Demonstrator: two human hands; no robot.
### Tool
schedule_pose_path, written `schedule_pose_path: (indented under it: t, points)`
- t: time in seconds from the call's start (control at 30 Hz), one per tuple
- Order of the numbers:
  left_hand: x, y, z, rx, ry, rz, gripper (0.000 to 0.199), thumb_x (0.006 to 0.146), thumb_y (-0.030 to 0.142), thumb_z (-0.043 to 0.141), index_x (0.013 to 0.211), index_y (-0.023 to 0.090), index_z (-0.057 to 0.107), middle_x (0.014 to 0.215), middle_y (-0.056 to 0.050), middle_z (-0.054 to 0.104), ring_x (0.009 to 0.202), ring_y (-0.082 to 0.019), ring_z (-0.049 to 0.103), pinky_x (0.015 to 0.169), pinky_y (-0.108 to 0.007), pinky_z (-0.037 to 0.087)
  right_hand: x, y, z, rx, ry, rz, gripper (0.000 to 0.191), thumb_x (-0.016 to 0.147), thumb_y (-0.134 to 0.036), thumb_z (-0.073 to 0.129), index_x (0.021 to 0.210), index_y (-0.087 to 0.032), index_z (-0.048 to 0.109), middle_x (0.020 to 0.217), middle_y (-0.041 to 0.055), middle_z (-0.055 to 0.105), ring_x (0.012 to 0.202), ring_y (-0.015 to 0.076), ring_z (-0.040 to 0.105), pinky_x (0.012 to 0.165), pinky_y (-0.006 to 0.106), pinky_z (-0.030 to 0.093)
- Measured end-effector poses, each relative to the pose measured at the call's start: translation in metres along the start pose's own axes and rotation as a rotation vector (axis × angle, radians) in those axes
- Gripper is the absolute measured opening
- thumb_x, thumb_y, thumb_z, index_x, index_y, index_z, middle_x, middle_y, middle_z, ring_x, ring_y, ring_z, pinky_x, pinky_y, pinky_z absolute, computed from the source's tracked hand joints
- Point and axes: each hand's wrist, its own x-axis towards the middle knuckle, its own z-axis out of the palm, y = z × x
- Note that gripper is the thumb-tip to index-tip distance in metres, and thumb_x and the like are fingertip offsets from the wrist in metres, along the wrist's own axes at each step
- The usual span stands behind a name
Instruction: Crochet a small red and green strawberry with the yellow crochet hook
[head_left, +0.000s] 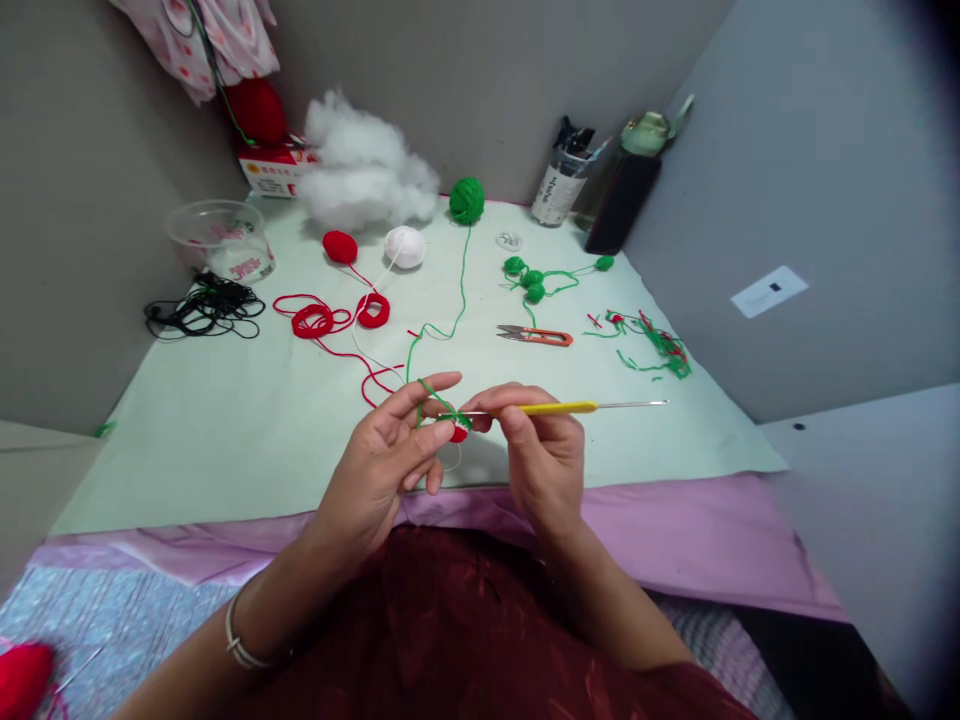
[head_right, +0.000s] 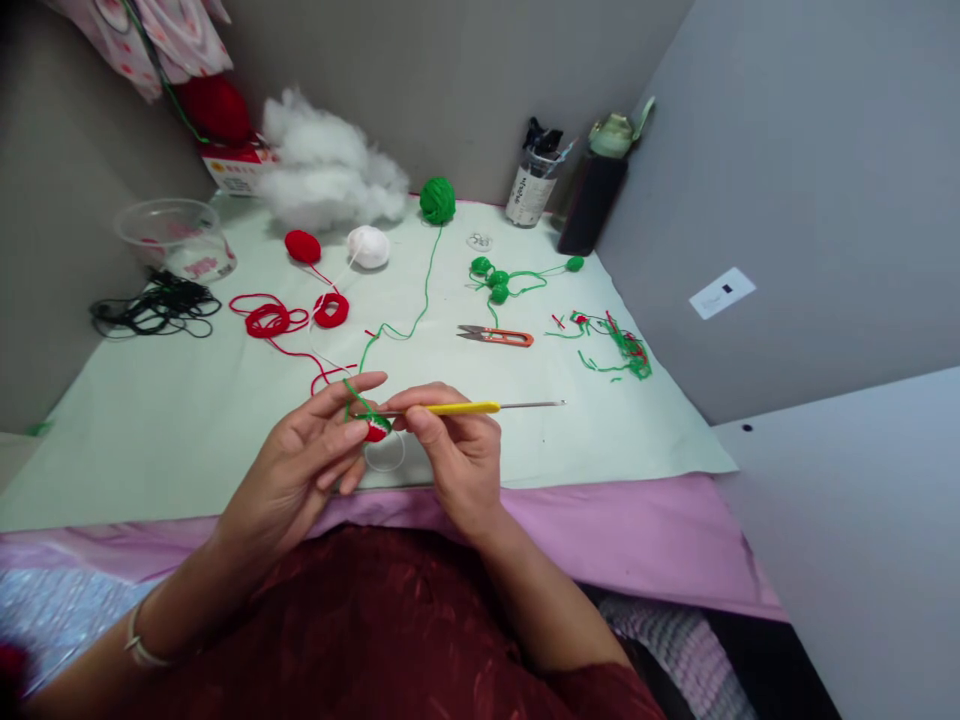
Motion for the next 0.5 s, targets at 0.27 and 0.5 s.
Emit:
schedule_pose_path:
  t: [0.27, 0.5]
  points:
    - [0.002, 0.003, 0.003, -0.207, -0.001, -0.16, 0.038, 0.08, 0.019, 0.088, 0.117, 0.017, 0.081, 0.057, 0.011, 0.045, 0.041, 0.002, 0.022, 0.04, -0.009, 0.037, -0.008, -0.004, 0.001, -0.452, 0.045, -0.361, 0.026, 0.099, -0.013, 0.065, 0.115, -0.028, 0.078, 0.102, 0.0061, 0.076, 0.091, 0.0195, 0.071, 0.075, 0.034, 0.06]
    - [0.003, -0.003, -0.002, -0.089, 0.009, -0.032, 0.031, 0.08, 0.018, 0.088, 0.11, 0.024, 0.084, 0.086, 0.0, 0.074, 0.073, -0.006, 0.065, 0.072, -0.013, 0.054, 0.003, -0.001, 0.001, 0.097, 0.037, 0.022, 0.015, 0.101, -0.026, 0.065, 0.1, -0.028, 0.08, 0.094, 0.0019, 0.075, 0.078, 0.0148, 0.066, 0.069, 0.031, 0.054]
